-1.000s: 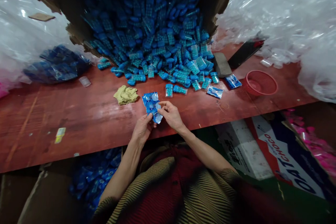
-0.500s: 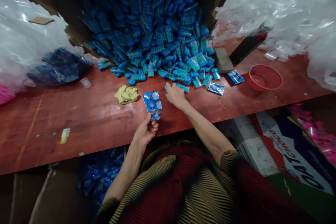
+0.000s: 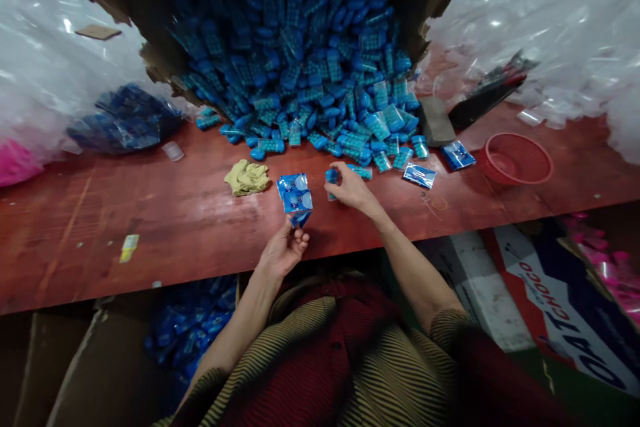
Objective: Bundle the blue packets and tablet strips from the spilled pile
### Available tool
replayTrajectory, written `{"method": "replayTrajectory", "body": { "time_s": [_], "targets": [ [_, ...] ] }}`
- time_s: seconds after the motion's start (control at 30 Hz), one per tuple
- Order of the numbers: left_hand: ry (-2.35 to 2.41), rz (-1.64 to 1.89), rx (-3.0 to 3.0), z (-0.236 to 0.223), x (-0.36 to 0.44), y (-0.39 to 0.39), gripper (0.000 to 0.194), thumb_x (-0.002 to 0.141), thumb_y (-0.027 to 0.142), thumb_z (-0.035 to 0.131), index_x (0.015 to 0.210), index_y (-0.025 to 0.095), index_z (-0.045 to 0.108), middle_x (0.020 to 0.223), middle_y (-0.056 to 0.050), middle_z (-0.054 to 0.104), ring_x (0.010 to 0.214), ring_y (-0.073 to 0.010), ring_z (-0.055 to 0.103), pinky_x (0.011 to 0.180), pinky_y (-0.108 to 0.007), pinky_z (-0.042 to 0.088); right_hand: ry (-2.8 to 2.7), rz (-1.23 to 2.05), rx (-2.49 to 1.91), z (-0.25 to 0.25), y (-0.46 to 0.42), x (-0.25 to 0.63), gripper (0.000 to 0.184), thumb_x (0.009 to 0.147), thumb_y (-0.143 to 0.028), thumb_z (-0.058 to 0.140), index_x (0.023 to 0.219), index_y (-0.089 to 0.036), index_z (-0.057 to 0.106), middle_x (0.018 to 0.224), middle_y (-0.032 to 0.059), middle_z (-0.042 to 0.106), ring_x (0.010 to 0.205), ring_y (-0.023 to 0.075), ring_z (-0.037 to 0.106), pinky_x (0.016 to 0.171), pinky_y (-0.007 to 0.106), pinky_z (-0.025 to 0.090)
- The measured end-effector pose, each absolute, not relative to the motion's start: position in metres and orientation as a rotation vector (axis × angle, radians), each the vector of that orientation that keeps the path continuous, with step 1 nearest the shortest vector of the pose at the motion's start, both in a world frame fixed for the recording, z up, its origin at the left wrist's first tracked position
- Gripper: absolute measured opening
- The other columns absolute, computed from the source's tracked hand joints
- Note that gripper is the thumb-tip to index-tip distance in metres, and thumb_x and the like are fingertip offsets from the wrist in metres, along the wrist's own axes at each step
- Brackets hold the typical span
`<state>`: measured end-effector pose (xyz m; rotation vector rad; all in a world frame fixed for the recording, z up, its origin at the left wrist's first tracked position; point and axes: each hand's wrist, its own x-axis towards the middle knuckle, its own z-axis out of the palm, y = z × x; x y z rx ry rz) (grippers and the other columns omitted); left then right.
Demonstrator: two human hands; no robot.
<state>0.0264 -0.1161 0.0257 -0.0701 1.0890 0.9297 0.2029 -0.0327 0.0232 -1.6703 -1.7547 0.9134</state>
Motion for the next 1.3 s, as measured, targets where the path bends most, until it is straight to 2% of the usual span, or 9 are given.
{"method": "replayTrajectory", "body": {
  "time_s": [0.1, 0.2, 0.4, 0.67, 0.9, 1.3],
  "targets": [
    [1.099, 0.936, -0.082, 0.023, 0.028, -0.115, 0.023, 0.085, 0.024, 0.055, 0.064, 0.015, 0.051, 0.048, 0.002, 0.047, 0.044, -0.0071, 0.051, 0.039, -0.014, 0.042, -1.277, 1.360, -1.371, 0.030, -0.048, 0.210, 0.048, 0.070, -0.028, 0.058, 0.115, -0.022, 0.042, 0.091, -0.0001, 0.056, 0.058, 0.0116, 0.058, 0.051, 0.028, 0.052],
    [1.120, 0.938, -0.076, 0.019, 0.030, -0.115, 0.025, 0.086, 0.026, 0.053, 0.063, 0.014, 0.052, 0.046, 0.001, 0.049, 0.044, -0.0089, 0.053, 0.039, -0.016, 0.042, -0.940, 1.533, -1.147, 0.042, -0.068, 0.211, 0.047, 0.067, -0.032, 0.062, 0.109, -0.024, 0.042, 0.084, -0.0034, 0.055, 0.055, 0.0107, 0.059, 0.044, 0.025, 0.052],
    [1.112, 1.059, 0.122, 0.012, 0.032, -0.120, 0.025, 0.079, 0.036, 0.061, 0.068, 0.014, 0.055, 0.045, 0.000, 0.054, 0.046, -0.0122, 0.057, 0.041, -0.018, 0.042, -0.805, 1.602, -0.942, 0.051, -0.092, 0.200, 0.039, 0.069, -0.033, 0.067, 0.101, -0.025, 0.047, 0.083, -0.0035, 0.058, 0.060, 0.0111, 0.062, 0.043, 0.022, 0.054],
    [1.081, 1.205, 0.380, 0.005, 0.031, -0.128, 0.040, 0.065, 0.050, 0.070, 0.067, 0.013, 0.057, 0.050, -0.001, 0.059, 0.051, -0.0130, 0.059, 0.046, -0.021, 0.045, -0.786, 1.578, -0.962, 0.042, -0.101, 0.190, 0.038, 0.069, -0.031, 0.070, 0.099, -0.025, 0.047, 0.081, -0.0045, 0.056, 0.064, 0.0113, 0.063, 0.047, 0.025, 0.058],
    [1.058, 1.258, 0.434, 0.007, 0.032, -0.129, 0.039, 0.067, 0.051, 0.069, 0.064, 0.014, 0.057, 0.049, 0.000, 0.058, 0.051, -0.0127, 0.059, 0.053, -0.024, 0.049, -0.811, 1.503, -1.004, 0.043, -0.108, 0.188, 0.038, 0.068, -0.027, 0.070, 0.099, -0.025, 0.048, 0.089, -0.0023, 0.055, 0.080, 0.0125, 0.061, 0.053, 0.022, 0.059],
    [1.107, 1.335, 0.472, 0.008, 0.030, -0.127, 0.039, 0.066, 0.052, 0.069, 0.064, 0.015, 0.057, 0.048, 0.001, 0.056, 0.053, -0.0133, 0.060, 0.052, -0.024, 0.050, -0.818, 1.504, -1.013, 0.046, -0.114, 0.190, 0.038, 0.068, -0.027, 0.070, 0.099, -0.026, 0.047, 0.091, -0.0028, 0.055, 0.080, 0.0120, 0.058, 0.059, 0.027, 0.061]
  ]
}}
